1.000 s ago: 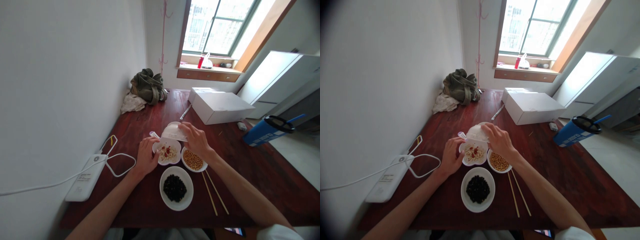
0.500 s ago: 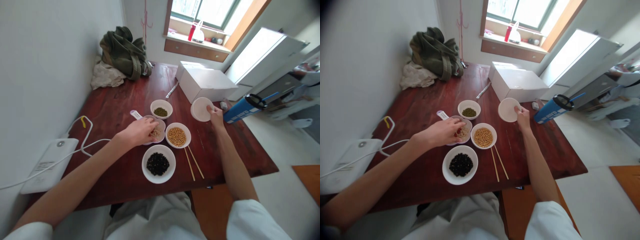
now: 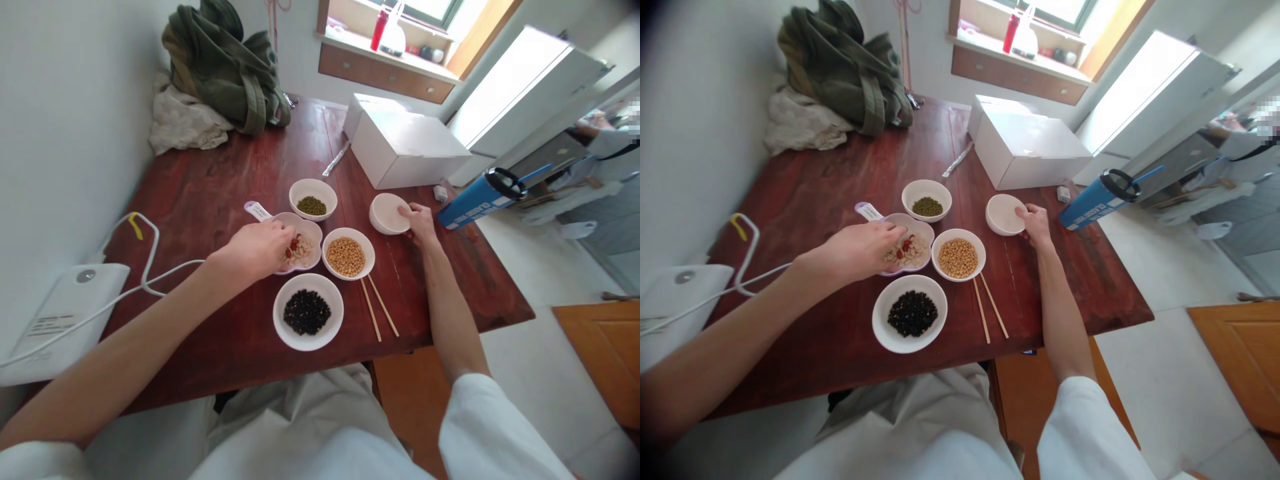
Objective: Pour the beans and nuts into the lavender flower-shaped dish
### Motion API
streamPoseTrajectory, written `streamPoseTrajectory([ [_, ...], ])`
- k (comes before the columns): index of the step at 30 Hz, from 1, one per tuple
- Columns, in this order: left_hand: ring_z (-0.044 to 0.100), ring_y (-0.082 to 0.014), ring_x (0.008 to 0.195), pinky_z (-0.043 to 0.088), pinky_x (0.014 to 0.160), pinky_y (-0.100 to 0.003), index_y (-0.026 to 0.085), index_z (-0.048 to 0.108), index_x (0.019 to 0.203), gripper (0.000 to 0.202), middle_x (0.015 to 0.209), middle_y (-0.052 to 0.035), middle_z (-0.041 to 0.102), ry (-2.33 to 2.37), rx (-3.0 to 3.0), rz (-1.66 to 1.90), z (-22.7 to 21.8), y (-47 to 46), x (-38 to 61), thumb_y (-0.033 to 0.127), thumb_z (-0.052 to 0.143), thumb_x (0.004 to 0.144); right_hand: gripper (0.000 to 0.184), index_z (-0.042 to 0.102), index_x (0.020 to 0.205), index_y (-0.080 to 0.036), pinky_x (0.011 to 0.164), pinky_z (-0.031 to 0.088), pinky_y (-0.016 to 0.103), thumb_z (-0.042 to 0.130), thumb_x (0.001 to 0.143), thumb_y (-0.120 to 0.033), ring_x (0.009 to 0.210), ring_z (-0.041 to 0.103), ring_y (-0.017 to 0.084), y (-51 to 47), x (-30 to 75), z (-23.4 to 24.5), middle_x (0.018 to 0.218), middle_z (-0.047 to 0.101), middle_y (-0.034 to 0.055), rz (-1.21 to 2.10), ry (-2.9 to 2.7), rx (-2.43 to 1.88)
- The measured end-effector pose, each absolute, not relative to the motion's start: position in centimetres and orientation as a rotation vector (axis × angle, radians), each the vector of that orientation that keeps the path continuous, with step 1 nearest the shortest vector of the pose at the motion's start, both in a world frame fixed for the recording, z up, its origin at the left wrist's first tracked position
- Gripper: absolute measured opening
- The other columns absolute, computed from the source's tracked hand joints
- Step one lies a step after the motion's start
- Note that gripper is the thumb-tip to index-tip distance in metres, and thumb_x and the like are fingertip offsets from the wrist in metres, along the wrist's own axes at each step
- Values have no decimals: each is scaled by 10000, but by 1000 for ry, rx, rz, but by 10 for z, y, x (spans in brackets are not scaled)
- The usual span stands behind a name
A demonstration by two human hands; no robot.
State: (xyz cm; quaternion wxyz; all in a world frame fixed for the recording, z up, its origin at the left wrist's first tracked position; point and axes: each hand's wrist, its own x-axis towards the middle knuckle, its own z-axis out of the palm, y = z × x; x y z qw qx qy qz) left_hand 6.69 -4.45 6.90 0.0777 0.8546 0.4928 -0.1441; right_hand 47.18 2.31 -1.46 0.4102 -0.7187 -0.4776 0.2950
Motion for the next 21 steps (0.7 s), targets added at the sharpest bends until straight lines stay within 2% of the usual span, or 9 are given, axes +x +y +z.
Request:
streamPoseTrajectory([
  [5, 738, -373, 1266, 606, 962, -410, 94, 665, 1345, 528, 1326, -208, 751, 1490, 2538, -421, 65, -45, 67, 339, 843, 912, 277, 591, 756, -214, 375, 300, 239, 728, 886, -417, 409, 447, 126, 21, 469, -15, 482, 508, -32, 731, -1203, -1899],
  [7, 749, -367, 1248, 606, 965, -408, 91, 672, 1331, 475, 1292, -211, 763, 1499, 2527, -423, 62, -45, 67, 307, 815, 932, 296, 590, 744, -214, 394, 329, 255, 717, 900, -431, 407, 462, 132, 21, 470, -16, 497, 527, -25, 698, -1224, -1923],
  [9, 748, -370, 1253, 604, 975, -411, 85, 682, 1309, 411, 1289, -222, 761, 1511, 2532, -424, 60, -44, 66, 257, 783, 948, 328, 621, 749, -199, 447, 412, 281, 702, 920, -468, 452, 515, 152, 22, 472, -16, 547, 578, 2, 628, -1255, -1943],
  [12, 746, -365, 1264, 604, 986, -405, 92, 706, 1261, 316, 1299, -217, 760, 1496, 2549, -417, 62, -42, 65, 197, 739, 965, 345, 704, 859, -168, 696, 590, 362, 675, 945, -500, 731, 684, 229, 19, 476, -11, 814, 741, 103, 410, -1285, -1948],
  [15, 770, -371, 1225, 611, 981, -413, 97, 734, 1202, 248, 1279, -209, 777, 1475, 2528, -401, 68, -41, 63, 183, 738, 969, 319, 740, 1024, -170, 980, 590, 422, 604, 998, -457, 1056, 708, 267, 9, 467, 7, 1126, 781, 158, 52, -1313, -1830],
  [16, 777, -380, 1212, 611, 982, -422, 92, 743, 1182, 230, 1262, -215, 785, 1470, 2515, -396, 70, -40, 62, 175, 740, 967, 326, 746, 1027, -175, 974, 588, 416, 559, 1030, -441, 1046, 711, 260, 3, 457, 16, 1107, 785, 151, -74, -1360, -1727],
  [18, 788, -388, 1196, 609, 986, -435, 88, 755, 1167, 210, 1227, -222, 801, 1464, 2496, -381, 76, -40, 59, 139, 722, 966, 352, 762, 993, -196, 840, 586, 371, 518, 1081, -434, 886, 716, 227, -10, 427, 38, 958, 791, 103, -170, -1530, -1432],
  [19, 794, -384, 1188, 607, 985, -435, 93, 759, 1173, 214, 1211, -218, 809, 1457, 2494, -374, 78, -40, 57, 120, 706, 968, 326, 780, 1002, -207, 782, 571, 339, 558, 1091, -428, 796, 705, 197, -18, 408, 51, 910, 794, 70, -88, -1691, -1276],
  [21, 802, -363, 1169, 603, 973, -420, 123, 767, 1195, 231, 1191, -195, 821, 1448, 2503, -356, 85, -40, 52, 118, 682, 980, 234, 821, 1070, -221, 761, 544, 295, 636, 1092, -363, 770, 711, 156, -31, 364, 76, 939, 821, 37, 170, -2120, -986],
])
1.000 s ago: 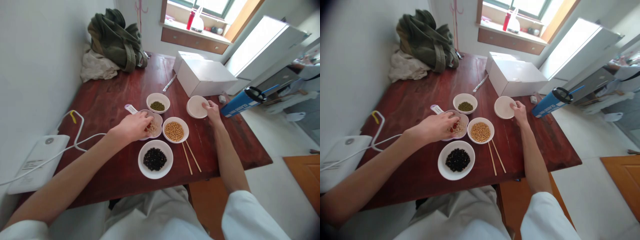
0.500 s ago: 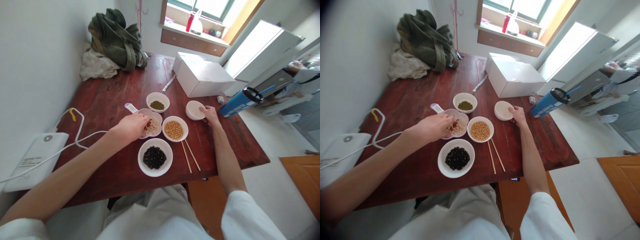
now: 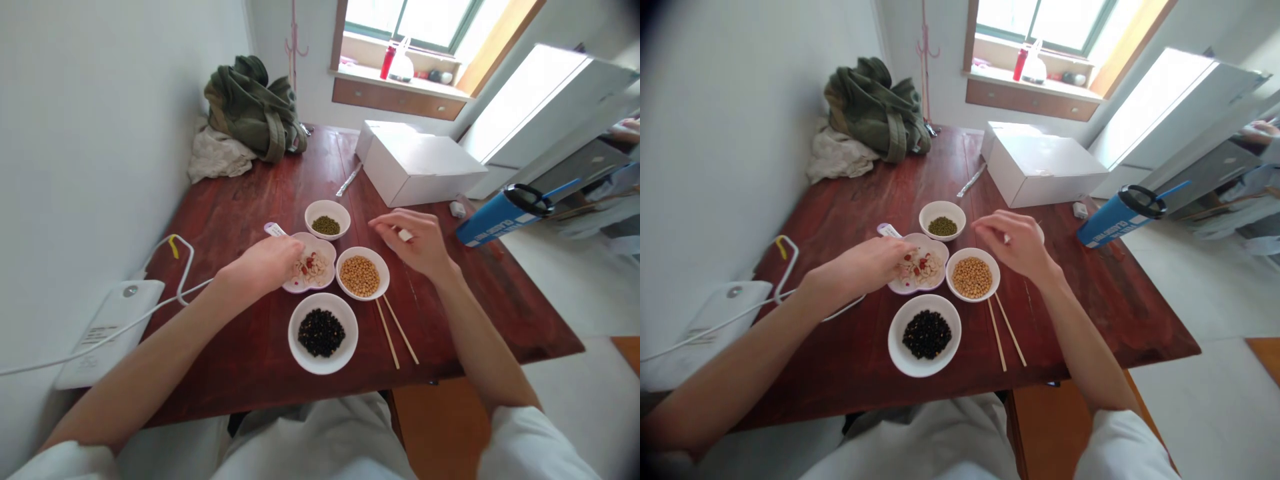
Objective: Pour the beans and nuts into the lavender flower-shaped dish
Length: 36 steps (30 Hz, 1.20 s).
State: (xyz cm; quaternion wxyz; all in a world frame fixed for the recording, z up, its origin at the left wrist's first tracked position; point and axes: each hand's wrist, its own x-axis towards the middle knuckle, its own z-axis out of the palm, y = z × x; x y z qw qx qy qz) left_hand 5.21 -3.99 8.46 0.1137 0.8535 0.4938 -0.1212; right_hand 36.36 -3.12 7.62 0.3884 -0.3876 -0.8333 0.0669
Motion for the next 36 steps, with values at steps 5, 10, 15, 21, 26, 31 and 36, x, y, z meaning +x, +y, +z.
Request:
streamPoseTrajectory([
  [5, 811, -301, 1094, 593, 920, -342, 190, 787, 1135, 188, 1116, -130, 839, 1389, 2488, -234, 95, -42, 48, 180, 734, 955, 213, 825, 1002, -167, 847, 536, 300, 624, 1070, -151, 884, 734, 169, -38, 266, 107, 1000, 821, 62, 455, -2775, -754],
  [10, 810, -298, 1055, 608, 896, -333, 154, 763, 1160, 346, 1156, -138, 826, 1398, 2484, -290, 79, -41, 55, 217, 866, 836, 105, 779, 1053, -91, 1070, 574, 379, 702, 981, -96, 1141, 746, 257, -27, 238, 77, 1203, 802, 164, 298, -3009, -822],
  [15, 770, -316, 1170, 606, 945, -366, 100, 707, 1217, 352, 1307, -186, 752, 1420, 2522, -329, 60, -38, 58, 142, 775, 875, 246, 746, 1210, -25, 1071, 598, 435, 731, 995, -143, 1199, 753, 323, -35, 241, 56, 1272, 773, 232, 231, -3033, -1041],
  [21, 741, -285, 1115, 574, 977, -360, 92, 687, 1154, 230, 1221, -178, 743, 1430, 2553, -373, 59, -37, 61, 78, 658, 926, 214, 752, 1153, -38, 1086, 558, 423, 563, 1077, -101, 1223, 724, 312, -31, 238, 55, 1278, 754, 231, 164, -3115, -1036],
  [26, 693, -244, 1110, 544, 1003, -344, 85, 662, 1162, 218, 1230, -159, 733, 1403, 2573, -355, 61, -39, 57, 50, 554, 976, 253, 718, 1191, -33, 1071, 544, 430, 492, 1084, -71, 1184, 718, 304, -28, 238, 53, 1255, 751, 224, 164, -3113, -1003],
  [31, 662, -235, 1063, 534, 996, -345, 97, 665, 1152, 168, 1236, -155, 724, 1328, 2595, -330, 58, -38, 56, 96, 570, 1013, 236, 724, 1146, -29, 1090, 524, 441, 520, 1092, -134, 1173, 709, 313, -27, 241, 53, 1240, 744, 232, 208, -3106, -999],
  [36, 668, -280, 1153, 516, 1064, -364, 80, 675, 1180, 208, 1230, -173, 715, 1307, 2574, -304, 58, -36, 63, 234, 621, 1050, 233, 725, 1151, -32, 1091, 533, 427, 612, 1073, -219, 1142, 704, 289, -24, 239, 45, 1214, 756, 219, 138, -3076, -1001],
])
